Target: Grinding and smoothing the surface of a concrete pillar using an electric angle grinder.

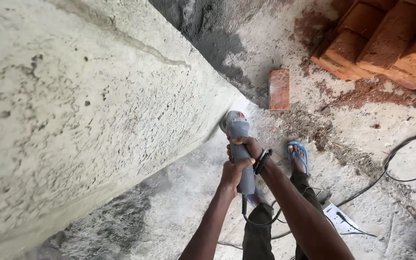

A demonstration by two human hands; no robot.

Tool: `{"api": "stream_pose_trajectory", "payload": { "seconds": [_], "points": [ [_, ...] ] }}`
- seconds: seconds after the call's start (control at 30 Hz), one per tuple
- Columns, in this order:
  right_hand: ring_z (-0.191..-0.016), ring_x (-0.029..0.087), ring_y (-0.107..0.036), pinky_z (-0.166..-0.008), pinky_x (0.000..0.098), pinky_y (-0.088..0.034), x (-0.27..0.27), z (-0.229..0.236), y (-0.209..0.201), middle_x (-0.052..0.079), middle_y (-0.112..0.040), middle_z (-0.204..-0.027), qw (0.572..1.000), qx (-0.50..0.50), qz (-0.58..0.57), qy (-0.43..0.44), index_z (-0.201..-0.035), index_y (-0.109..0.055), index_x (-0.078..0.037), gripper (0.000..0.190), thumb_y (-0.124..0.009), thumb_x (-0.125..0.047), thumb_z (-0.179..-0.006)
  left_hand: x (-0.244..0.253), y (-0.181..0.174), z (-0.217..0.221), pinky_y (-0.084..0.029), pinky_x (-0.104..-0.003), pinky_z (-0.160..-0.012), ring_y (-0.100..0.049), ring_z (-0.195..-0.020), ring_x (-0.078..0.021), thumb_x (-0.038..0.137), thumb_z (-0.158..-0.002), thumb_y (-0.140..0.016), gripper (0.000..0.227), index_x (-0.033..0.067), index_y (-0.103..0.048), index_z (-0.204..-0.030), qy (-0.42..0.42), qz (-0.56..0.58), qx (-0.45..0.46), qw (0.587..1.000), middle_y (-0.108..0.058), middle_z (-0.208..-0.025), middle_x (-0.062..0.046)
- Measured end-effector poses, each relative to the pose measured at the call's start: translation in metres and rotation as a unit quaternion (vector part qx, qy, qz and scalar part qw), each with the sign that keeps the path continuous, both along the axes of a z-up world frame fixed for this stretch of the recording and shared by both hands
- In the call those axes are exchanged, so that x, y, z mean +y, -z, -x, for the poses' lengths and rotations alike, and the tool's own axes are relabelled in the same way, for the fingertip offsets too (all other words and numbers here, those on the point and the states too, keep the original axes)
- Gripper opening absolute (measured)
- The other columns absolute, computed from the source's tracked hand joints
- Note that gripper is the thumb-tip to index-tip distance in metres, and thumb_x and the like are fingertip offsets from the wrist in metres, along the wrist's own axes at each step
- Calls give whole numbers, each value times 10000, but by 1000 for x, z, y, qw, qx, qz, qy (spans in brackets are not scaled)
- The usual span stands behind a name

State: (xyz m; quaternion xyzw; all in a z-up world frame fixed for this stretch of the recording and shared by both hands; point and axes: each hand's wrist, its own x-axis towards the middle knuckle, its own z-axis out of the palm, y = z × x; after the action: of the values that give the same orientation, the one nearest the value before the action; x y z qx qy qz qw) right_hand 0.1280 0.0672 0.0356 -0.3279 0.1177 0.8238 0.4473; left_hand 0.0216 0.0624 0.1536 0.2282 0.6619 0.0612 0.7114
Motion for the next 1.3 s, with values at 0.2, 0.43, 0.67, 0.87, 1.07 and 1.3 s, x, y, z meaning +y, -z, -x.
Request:
{"api": "stream_pose_trajectory", "payload": {
  "seconds": [0.2,0.43,0.67,0.87,1.07,1.3],
  "points": [
    [-675,284,-695,-607,435,-617,-28,6,-28,173,-687,-837,1000,-25,-9,5,-1098,-578,44,414,-689,-215,-794,-33,-15,10,-597,-347,-523,-700,-567,-212,314,-721,-820,484,-52,-674,-1001,6,-17,0,1000,-680,-750,-104],
    [-694,283,-709,-618,436,-630,-53,38,-79,174,-698,-861,1000,-11,10,-3,-1113,-593,67,416,-688,-177,-790,-52,-78,30,-613,-356,-523,-712,-555,-226,266,-713,-799,481,-61,-656,-1036,-6,-4,26,1000,-697,-742,-118],
    [-695,276,-708,-600,440,-621,-44,43,-94,158,-687,-852,1000,-2,1,18,-1101,-591,26,377,-686,-150,-781,-49,-75,42,-609,-347,-506,-710,-550,-225,254,-710,-808,473,-60,-661,-1031,-13,-18,25,999,-691,-742,-112],
    [-695,278,-704,-611,444,-626,-41,40,-91,175,-673,-870,1000,12,-11,21,-1126,-574,40,394,-687,-163,-809,-42,-76,39,-600,-344,-493,-700,-537,-224,262,-713,-802,460,-61,-670,-1014,0,-3,19,1000,-693,-724,-124],
    [-733,254,-712,-638,438,-626,-32,30,-107,154,-678,-891,1000,-11,-1,24,-1179,-576,-14,427,-679,-148,-786,-37,-79,35,-604,-356,-492,-708,-538,-230,292,-727,-794,444,-40,-663,-991,17,13,32,999,-682,-702,-141],
    [-690,266,-698,-607,437,-610,-47,9,-118,148,-678,-823,999,-31,-25,32,-1149,-591,6,421,-682,-159,-772,-53,-84,12,-613,-401,-497,-712,-538,-252,318,-727,-790,468,-49,-640,-978,12,16,35,999,-673,-677,-146]
  ]
}}
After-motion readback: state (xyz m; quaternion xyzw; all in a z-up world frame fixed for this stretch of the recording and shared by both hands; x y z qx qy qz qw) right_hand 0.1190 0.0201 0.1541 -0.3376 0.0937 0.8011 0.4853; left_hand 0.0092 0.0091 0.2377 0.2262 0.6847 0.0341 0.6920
